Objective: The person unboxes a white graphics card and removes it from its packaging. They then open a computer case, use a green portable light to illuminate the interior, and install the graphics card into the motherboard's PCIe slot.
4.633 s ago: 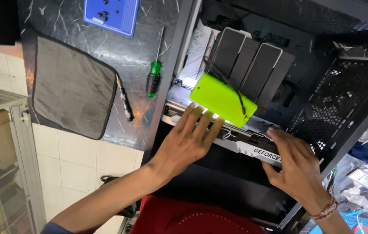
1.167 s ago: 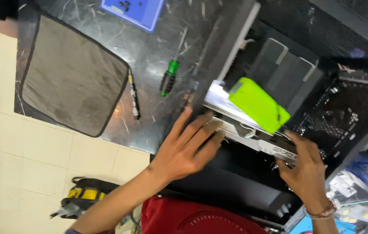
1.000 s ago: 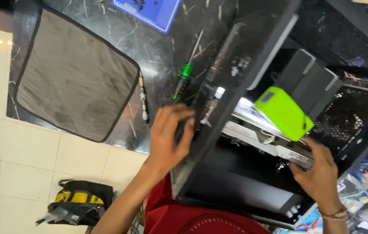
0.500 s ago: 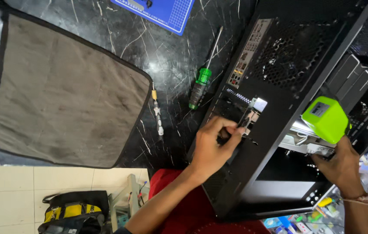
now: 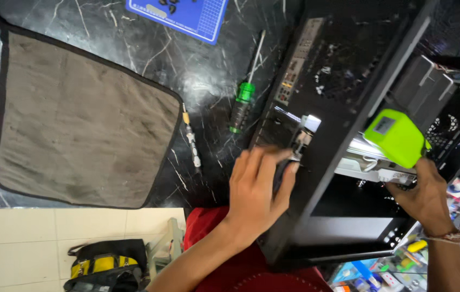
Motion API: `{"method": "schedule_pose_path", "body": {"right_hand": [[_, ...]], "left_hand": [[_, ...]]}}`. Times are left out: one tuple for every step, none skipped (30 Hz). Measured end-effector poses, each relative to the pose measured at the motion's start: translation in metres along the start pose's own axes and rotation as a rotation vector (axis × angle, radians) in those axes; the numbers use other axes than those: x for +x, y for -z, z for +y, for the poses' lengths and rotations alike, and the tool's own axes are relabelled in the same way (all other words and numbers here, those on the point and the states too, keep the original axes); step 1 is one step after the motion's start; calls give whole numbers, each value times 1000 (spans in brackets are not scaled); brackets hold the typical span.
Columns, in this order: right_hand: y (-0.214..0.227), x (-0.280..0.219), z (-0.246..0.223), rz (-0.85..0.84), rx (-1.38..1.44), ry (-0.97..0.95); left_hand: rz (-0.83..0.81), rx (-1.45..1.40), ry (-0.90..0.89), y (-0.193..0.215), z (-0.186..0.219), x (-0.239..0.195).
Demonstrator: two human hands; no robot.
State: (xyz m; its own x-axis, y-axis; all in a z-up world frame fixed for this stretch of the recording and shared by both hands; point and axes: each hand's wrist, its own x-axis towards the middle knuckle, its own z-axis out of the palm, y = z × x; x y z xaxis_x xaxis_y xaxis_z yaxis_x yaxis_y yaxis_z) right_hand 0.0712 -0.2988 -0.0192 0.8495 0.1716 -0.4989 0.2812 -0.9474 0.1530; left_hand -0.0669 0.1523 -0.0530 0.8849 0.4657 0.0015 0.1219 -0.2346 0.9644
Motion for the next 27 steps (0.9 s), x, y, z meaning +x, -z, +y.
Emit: {"method": "schedule_pose_path", "body": {"right_hand": [[-2,1,-1,7,16,-1],[-2,2,0,57,45,116],[-3,4,2,114,74,232],[4,4,-5,127,90,231],[9,3,-10,128,150,289],[15,3,-14,130,210,348],[19,2,-17,137,228,347],[23,2,-20,172,200,384],[27,2,-21,205,172,422],[26,2,-18,212,191,423],[26,3,-14,218,97,428],[26,5,-9,224,3,431],[29,6,-8,229,21,438],[31,7,-8,257,-54,452],[34,9,-9,281,-130,470],[33,13,-5,282,-112,482],[31,16,-1,347,-167,525],[30,20,3,413,-220,566],[33,25,6,414,-207,572],[36,30,8,480,-147,650],[39,32,10,538,-85,727],[35,32,15,532,-72,732],[32,35,18,507,-1,743],[30,37,21,481,69,754],[25,36,24,480,80,758],[21,35,27,413,140,754],[17,36,29,349,198,748]], "left_hand": [[-5,11,-13,2,11,0],[1,104,-165,3,24,0],[7,196,-320,2,37,1],[3,206,-336,-5,48,0],[-64,354,-414,-12,59,-1],[-130,504,-491,-21,70,-3],[-137,518,-503,-31,76,-5],[-182,647,-555,-43,81,-6],[-226,778,-604,-55,86,-9],[-233,795,-613,-65,87,-14],[-282,929,-603,-75,88,-16],[-331,1062,-592,-86,89,-17],[-334,1081,-594,-94,88,-16],[-323,1125,-575,-101,87,-14],[-313,1169,-548,-106,85,-13],[-316,1190,-543,-108,86,-11],[-321,1241,-557,-110,86,-9],[-326,1293,-570,-111,86,-5],[-330,1307,-568,-114,83,-3],[-373,1307,-574,-115,80,1],[-422,1304,-575,-116,78,2],[-432,1314,-567,-119,82,1],[-430,1328,-562,-121,86,5],[-428,1342,-556,-123,91,9],[-434,1352,-552,-126,92,8],[-448,1358,-531,-128,94,8],[-460,1364,-512,-130,95,10]]}}
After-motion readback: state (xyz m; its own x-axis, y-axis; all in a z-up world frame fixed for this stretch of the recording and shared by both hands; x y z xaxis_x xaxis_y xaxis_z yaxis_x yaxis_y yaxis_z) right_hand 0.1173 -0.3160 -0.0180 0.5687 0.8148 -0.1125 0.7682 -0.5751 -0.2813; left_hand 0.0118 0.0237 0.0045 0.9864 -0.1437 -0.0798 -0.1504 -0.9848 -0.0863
